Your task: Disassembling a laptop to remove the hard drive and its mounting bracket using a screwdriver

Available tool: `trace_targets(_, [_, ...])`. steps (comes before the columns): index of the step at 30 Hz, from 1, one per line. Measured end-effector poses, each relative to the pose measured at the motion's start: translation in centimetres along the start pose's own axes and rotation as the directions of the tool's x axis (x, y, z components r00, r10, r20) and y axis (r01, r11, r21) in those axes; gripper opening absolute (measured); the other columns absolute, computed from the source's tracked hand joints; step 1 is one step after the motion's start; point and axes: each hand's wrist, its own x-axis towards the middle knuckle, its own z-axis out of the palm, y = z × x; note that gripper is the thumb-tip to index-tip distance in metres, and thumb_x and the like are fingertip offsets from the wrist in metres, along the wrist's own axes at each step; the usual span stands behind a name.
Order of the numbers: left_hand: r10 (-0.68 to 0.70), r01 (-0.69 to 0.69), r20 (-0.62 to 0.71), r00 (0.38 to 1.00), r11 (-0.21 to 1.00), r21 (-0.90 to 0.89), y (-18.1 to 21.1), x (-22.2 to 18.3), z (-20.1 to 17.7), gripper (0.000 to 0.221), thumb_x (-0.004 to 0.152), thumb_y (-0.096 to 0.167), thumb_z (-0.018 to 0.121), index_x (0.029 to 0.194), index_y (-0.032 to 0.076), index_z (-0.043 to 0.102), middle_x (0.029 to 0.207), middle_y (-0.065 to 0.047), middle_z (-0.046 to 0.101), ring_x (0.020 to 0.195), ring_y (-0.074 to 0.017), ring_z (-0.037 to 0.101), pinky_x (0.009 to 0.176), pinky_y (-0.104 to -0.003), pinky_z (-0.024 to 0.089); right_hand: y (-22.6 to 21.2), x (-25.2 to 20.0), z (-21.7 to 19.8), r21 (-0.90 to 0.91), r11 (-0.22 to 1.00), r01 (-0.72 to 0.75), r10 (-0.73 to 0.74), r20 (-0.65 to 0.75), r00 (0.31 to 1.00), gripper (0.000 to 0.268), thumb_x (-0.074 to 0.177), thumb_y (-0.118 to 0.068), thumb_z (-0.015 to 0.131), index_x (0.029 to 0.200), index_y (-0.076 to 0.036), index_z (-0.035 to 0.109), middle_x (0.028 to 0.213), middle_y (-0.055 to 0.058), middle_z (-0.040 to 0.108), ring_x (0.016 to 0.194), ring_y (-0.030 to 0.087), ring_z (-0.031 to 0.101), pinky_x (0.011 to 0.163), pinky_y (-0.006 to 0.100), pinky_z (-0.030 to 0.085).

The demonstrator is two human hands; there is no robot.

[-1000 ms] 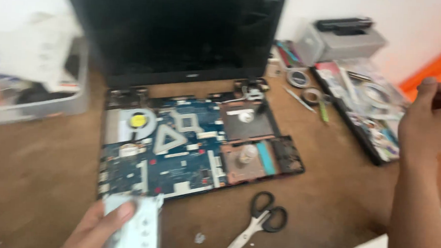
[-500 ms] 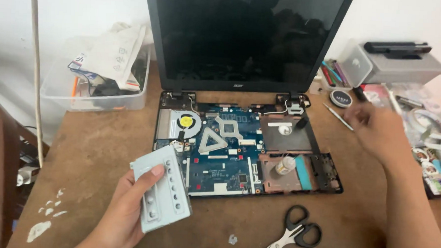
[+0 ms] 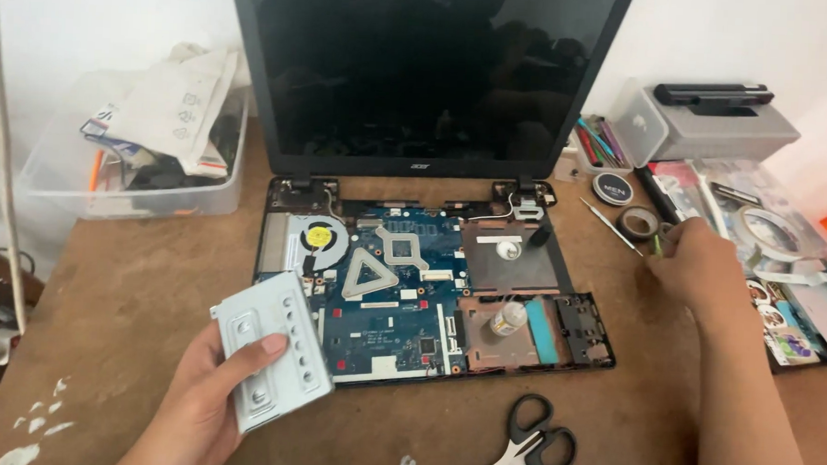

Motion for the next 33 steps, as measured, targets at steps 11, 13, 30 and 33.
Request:
trace_targets(11, [-0.073, 0.074, -0.068, 0.995, 0.997, 0.015, 0.7, -0.3, 0.8, 0.052, 0.089, -0.005, 0.051, 0.140, -0.002, 0.057, 0.126, -0.029, 0.069, 0.105, -0.0437, 0.062, 0.089, -0.057, 0.048, -3.5, -3.7, -4.0, -0.009, 0.982, -0.188, 0.188, 0.054, 0.981, 0.037, 0.101, -0.019, 0.056, 0.080, 0.009, 0.067, 0.087, 0.030, 0.068, 0.074, 0.040, 0.064, 0.067, 0.048, 0.050])
trace_targets(13, [-0.094, 0.096, -0.083, 0.992, 0.995, 0.024, 0.8, -0.4, 0.8, 0.053, 0.088, -0.004, 0.052, 0.141, 0.001, 0.057, 0.126, -0.028, 0.069, 0.104, -0.0421, 0.062, 0.088, -0.056, 0.048, -1.9, -2.5, -3.7, -0.002, 0.988, -0.157, 0.157, -0.003, 0.988, 0.037, 0.105, -0.022, 0.056, 0.088, 0.010, 0.066, 0.092, 0.031, 0.069, 0.081, 0.043, 0.064, 0.070, 0.051, 0.049])
trace_targets(30, [-0.042, 0.049, -0.079, 0.996, 0.995, 0.090, -0.3, 0.8, -0.6, 0.049, 0.087, -0.002, 0.056, 0.136, -0.003, 0.061, 0.113, -0.029, 0.071, 0.092, -0.0434, 0.063, 0.076, -0.055, 0.049, -2.0, 0.3, 1.0, 0.042, 0.944, 0.328, -0.324, -0.087, 0.942, 0.027, 0.094, -0.023, 0.074, 0.093, -0.008, 0.052, 0.085, 0.011, 0.068, 0.082, 0.035, 0.066, 0.073, 0.045, 0.045])
trace_targets(33, [-0.074, 0.085, -0.119, 0.990, 0.992, 0.096, -0.2, 0.7, -0.5, 0.049, 0.090, -0.002, 0.056, 0.138, 0.002, 0.061, 0.116, -0.027, 0.071, 0.095, -0.0424, 0.063, 0.077, -0.057, 0.049, -2.8, 0.3, 1.6, -0.119, 0.917, 0.381, -0.396, -0.140, 0.908, 0.029, 0.094, -0.026, 0.072, 0.089, -0.008, 0.051, 0.087, 0.016, 0.064, 0.081, 0.037, 0.062, 0.067, 0.047, 0.045])
